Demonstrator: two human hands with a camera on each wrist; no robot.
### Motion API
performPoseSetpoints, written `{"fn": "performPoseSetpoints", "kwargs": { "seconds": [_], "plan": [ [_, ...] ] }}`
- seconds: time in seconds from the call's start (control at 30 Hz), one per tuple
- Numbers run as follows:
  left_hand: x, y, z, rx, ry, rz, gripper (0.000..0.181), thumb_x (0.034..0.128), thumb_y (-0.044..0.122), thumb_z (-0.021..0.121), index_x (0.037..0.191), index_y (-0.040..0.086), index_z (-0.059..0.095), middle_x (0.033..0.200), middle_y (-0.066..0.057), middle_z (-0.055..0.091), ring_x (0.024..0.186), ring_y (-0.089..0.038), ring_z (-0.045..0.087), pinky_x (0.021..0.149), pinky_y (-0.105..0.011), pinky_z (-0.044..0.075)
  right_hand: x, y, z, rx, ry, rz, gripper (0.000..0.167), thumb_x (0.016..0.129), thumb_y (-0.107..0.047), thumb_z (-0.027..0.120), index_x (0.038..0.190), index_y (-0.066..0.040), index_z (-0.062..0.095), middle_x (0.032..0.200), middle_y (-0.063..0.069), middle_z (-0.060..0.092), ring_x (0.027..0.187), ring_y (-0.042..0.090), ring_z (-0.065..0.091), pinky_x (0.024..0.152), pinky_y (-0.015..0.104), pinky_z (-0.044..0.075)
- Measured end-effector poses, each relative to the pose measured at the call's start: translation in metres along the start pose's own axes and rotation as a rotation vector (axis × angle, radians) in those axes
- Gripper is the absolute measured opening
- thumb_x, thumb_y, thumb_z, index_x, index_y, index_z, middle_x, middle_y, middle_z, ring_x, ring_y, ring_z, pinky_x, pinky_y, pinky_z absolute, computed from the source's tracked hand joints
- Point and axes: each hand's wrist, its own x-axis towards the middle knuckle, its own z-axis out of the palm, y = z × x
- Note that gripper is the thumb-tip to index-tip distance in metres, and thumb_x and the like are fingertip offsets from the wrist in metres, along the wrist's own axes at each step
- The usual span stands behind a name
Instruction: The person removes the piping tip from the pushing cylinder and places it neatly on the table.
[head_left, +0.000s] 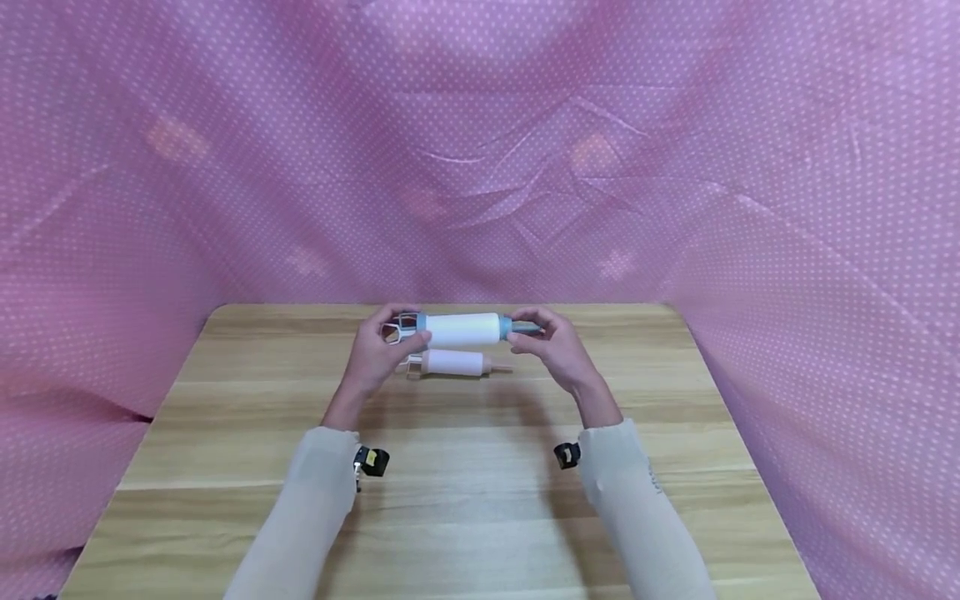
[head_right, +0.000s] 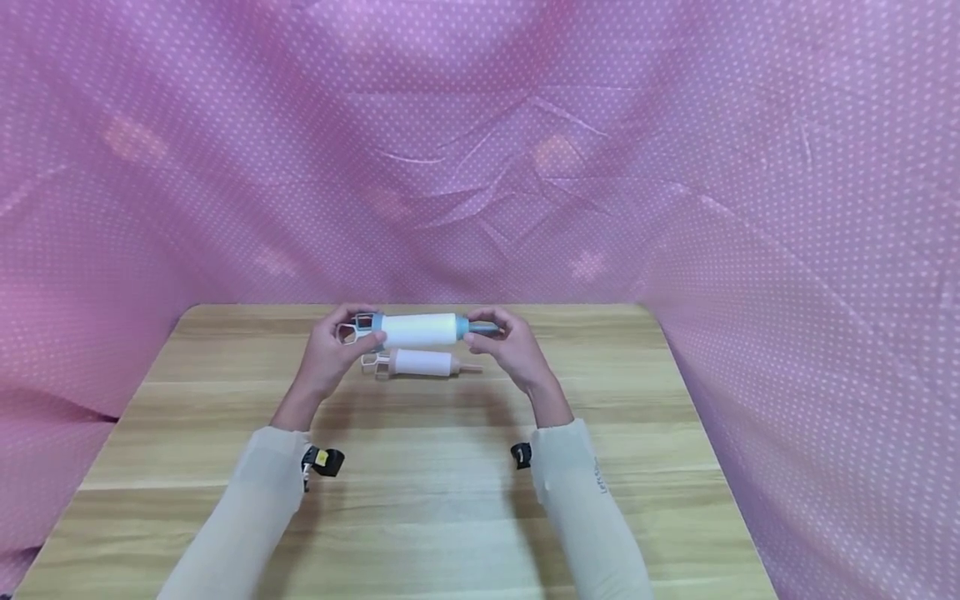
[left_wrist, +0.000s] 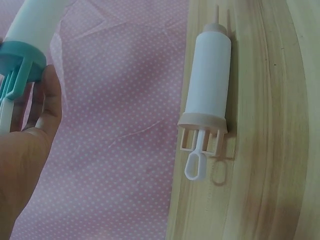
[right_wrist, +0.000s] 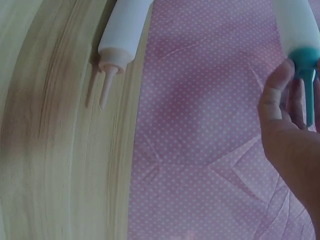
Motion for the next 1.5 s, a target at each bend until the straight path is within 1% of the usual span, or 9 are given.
{"fn": "performPoseSetpoints", "kwargs": {
  "seconds": [0.2,0.33,0.53,0.63,0.8,0.93,1.17,1.33,1.5],
  "plan": [
    [-0.002,-0.004,0.001,-0.001,0.004,0.062,0.047,0.0861,0.014,0.080,0.128,0.001,0.062,0.119,-0.014,0.061,0.106,-0.027,0.054,0.098,-0.043,0.045,0.001,0.004,-0.005,0.072,-0.029,0.088,0.039,0.103,-0.010,0.060,0.137,0.006,0.052,0.125,0.017,0.058,0.099,0.025,0.067,0.090,0.040,0.058],
    [-0.006,-0.006,0.004,0.023,-0.009,0.068,0.047,0.0853,0.016,0.081,0.126,0.001,0.062,0.118,-0.014,0.061,0.105,-0.026,0.058,0.096,-0.043,0.052,0.000,0.011,-0.003,0.104,-0.027,0.164,0.038,0.103,-0.012,0.060,0.134,0.008,0.053,0.116,0.014,0.060,0.090,0.022,0.067,0.089,0.041,0.058],
    [-0.011,-0.010,0.011,0.055,0.001,0.060,0.045,0.0852,0.017,0.081,0.125,0.004,0.064,0.116,-0.014,0.061,0.105,-0.028,0.059,0.090,-0.038,0.056,-0.007,0.017,-0.003,-0.013,0.046,0.055,0.033,0.091,0.004,0.070,0.123,0.008,0.061,0.118,0.009,0.069,0.088,0.018,0.066,0.073,0.025,0.055],
    [-0.011,-0.011,0.015,0.053,0.009,0.062,0.044,0.0856,0.016,0.081,0.124,0.003,0.063,0.115,-0.015,0.061,0.104,-0.028,0.059,0.090,-0.037,0.056,-0.009,0.017,-0.004,-0.009,0.031,0.016,0.040,0.090,0.006,0.071,0.127,0.009,0.058,0.128,0.014,0.066,0.092,0.018,0.065,0.072,0.023,0.054],
    [-0.010,-0.009,0.018,0.032,0.021,0.053,0.047,0.0851,0.017,0.081,0.125,0.002,0.063,0.116,-0.016,0.061,0.103,-0.029,0.059,0.087,-0.039,0.058,-0.009,0.016,-0.004,0.114,-0.004,0.055,0.049,0.098,-0.008,0.066,0.142,0.002,0.047,0.132,0.017,0.055,0.091,0.019,0.063,0.067,0.023,0.054],
    [-0.009,-0.005,0.019,0.036,-0.003,0.040,0.050,0.0850,0.018,0.082,0.128,0.002,0.062,0.118,-0.017,0.060,0.106,-0.032,0.059,0.087,-0.042,0.058,-0.009,0.018,-0.004,0.167,0.004,0.113,0.036,0.103,-0.016,0.061,0.131,0.004,0.053,0.118,0.014,0.055,0.087,0.019,0.064,0.070,0.026,0.056],
    [-0.011,-0.003,0.020,0.064,-0.008,0.021,0.048,0.0847,0.022,0.082,0.127,0.008,0.063,0.119,-0.015,0.060,0.110,-0.034,0.058,0.091,-0.046,0.056,-0.011,0.017,-0.007,-0.009,0.024,0.048,0.029,0.093,0.003,0.069,0.120,0.008,0.062,0.117,0.013,0.061,0.094,0.021,0.064,0.079,0.030,0.059],
    [-0.012,-0.004,0.020,0.054,0.009,0.028,0.050,0.0845,0.021,0.082,0.128,0.004,0.063,0.118,-0.015,0.061,0.109,-0.034,0.059,0.091,-0.047,0.056,-0.012,0.017,-0.009,0.010,-0.011,0.024,0.036,0.095,0.000,0.067,0.130,0.008,0.059,0.130,0.015,0.059,0.102,0.024,0.064,0.085,0.033,0.059],
    [-0.013,-0.003,0.019,0.042,0.027,0.043,0.047,0.0859,0.020,0.081,0.127,0.004,0.063,0.118,-0.015,0.061,0.108,-0.033,0.058,0.092,-0.044,0.055,-0.012,0.017,-0.006,0.096,-0.023,0.031,0.047,0.105,-0.012,0.057,0.148,0.001,0.046,0.128,0.020,0.058,0.098,0.022,0.067,0.083,0.033,0.060]
  ]
}}
